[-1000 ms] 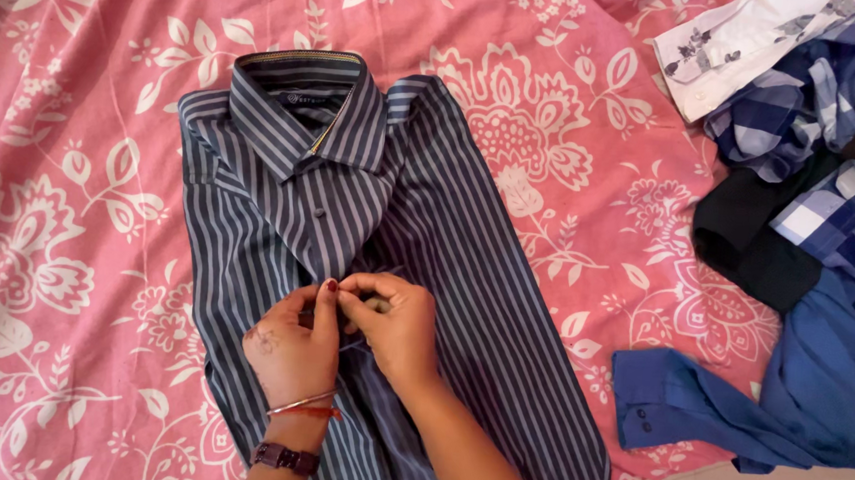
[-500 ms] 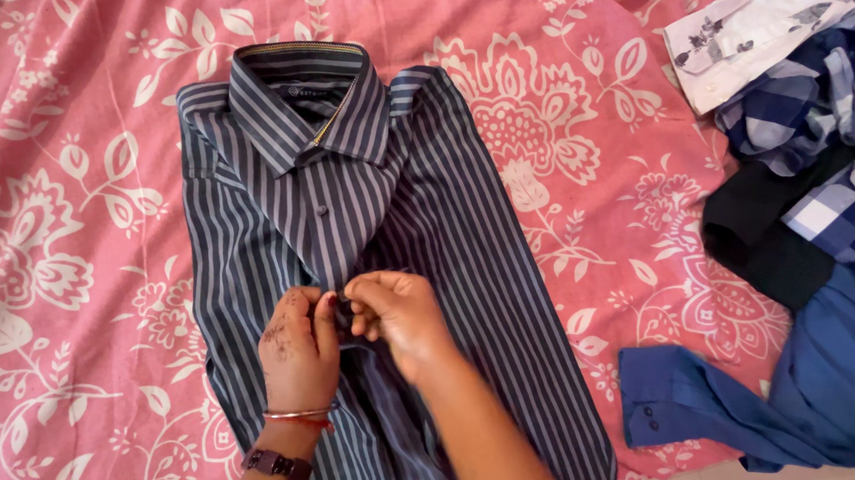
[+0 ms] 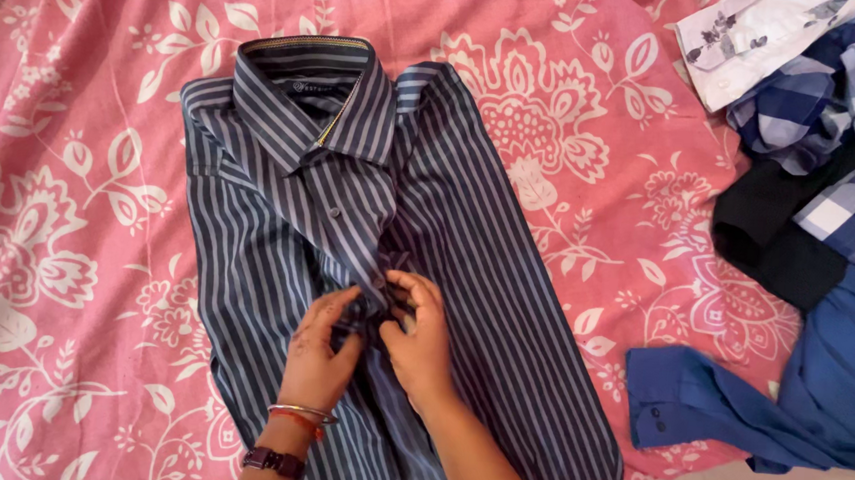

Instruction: The person picks up a striped shirt from a pile of clothes, buttons several buttons on the front, and then spreads the shirt out on the bed, smoothing it with their hands.

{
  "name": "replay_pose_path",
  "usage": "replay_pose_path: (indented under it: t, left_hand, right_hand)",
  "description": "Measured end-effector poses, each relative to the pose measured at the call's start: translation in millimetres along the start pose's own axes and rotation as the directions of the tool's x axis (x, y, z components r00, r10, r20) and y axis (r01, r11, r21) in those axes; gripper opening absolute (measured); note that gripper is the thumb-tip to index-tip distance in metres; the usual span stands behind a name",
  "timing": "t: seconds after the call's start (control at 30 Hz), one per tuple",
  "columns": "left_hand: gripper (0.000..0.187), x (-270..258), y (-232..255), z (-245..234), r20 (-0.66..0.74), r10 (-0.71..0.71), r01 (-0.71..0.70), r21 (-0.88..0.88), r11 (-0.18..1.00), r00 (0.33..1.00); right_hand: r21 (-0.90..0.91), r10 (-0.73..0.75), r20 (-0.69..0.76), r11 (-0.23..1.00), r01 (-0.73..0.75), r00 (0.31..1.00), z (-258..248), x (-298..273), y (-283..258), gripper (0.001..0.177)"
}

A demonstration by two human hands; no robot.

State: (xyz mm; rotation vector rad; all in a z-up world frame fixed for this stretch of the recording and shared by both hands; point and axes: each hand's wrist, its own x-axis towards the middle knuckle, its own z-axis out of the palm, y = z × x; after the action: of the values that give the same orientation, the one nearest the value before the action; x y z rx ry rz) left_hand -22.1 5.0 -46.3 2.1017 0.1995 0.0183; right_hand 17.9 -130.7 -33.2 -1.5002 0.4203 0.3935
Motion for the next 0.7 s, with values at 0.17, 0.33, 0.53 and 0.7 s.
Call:
replay_pose_path:
  t: [0.17, 0.33, 0.53, 0.7]
  left_hand:
    - [0.057, -3.2, 14.3, 8.8, 0.174, -0.464, 0.488, -0.143, 0.861, 0.869]
    - [0.055, -9.0, 26.1, 5.6, 0.148, -0.419, 0.444, -0.274, 0.853, 0.896]
    - [0.059, -6.3, 31.6, -10.6, 0.136, -0.522, 0.539, -0.242, 0.807, 0.842]
    - [0.04, -3.5, 29.7, -18.3, 0.097, -0.52, 0.527, -0.063, 0.847, 0.848]
  right_hand:
    - [-0.365, -0.306, 0.004, 0.886, 0.286, 0.952, -0.8, 4.0, 13.4, 0.036]
    - [0.001, -0.113, 0.068, 0.994, 0.113, 0.991, -4.3, 4.1, 15.9, 0.019]
    - [0.017, -0.142, 0.067, 0.99, 0.141, 0.988, -8.4, 13.6, -3.2, 0.022]
    - [-0.286, -0.13, 0.08, 0.947, 0.148, 0.988, -20.8, 17.7, -27.1, 0.027]
